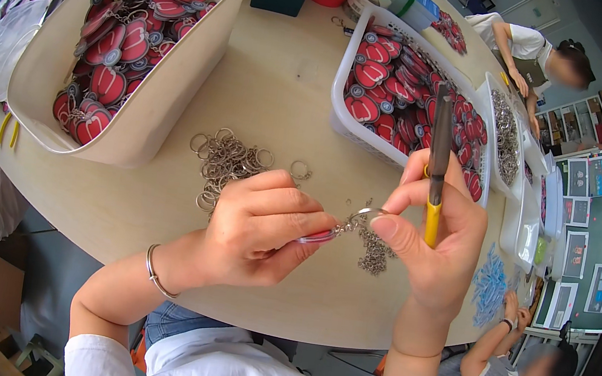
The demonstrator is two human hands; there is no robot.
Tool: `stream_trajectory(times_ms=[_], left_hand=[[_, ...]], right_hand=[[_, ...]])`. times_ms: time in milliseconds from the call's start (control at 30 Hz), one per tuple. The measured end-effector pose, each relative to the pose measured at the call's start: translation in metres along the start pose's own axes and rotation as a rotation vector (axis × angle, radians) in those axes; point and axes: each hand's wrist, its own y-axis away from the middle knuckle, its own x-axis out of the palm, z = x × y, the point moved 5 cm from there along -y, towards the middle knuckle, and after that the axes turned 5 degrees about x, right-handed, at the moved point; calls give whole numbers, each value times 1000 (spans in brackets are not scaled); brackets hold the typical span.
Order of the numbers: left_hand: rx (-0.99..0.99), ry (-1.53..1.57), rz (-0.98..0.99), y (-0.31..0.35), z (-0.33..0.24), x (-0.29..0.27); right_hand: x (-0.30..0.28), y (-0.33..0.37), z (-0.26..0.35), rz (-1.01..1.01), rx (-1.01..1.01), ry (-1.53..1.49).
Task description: The person assembles keychains by attaching metal split rings to red heart-shaped charms using pliers. They repeatedly pick up a charm and a ring, open the ring with pliers, link it to the charm, and close it, placing the finished keychain into a white bin.
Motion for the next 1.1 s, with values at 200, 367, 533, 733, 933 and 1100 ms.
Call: stream_trajectory(times_ms=[200, 367, 533, 733, 933, 1100], left_hand=[[31, 36, 2, -2, -3, 0], [75, 46, -26, 0, -3, 0], [85, 53, -39, -2, -4, -2], [63, 34, -30, -1, -3, -4], [44, 21, -34, -1, -1, -5], [55, -18, -41, -3, -3, -9]], right_hand=[[1, -1, 2, 6, -26, -3], [2, -2, 3, -10, -29, -19], [3, 0, 4, -10, -34, -8], [3, 2, 6, -41, -11, -71], [-3, 14, 6, -94, 30, -146], [-13, 30, 2, -76, 60, -23]])
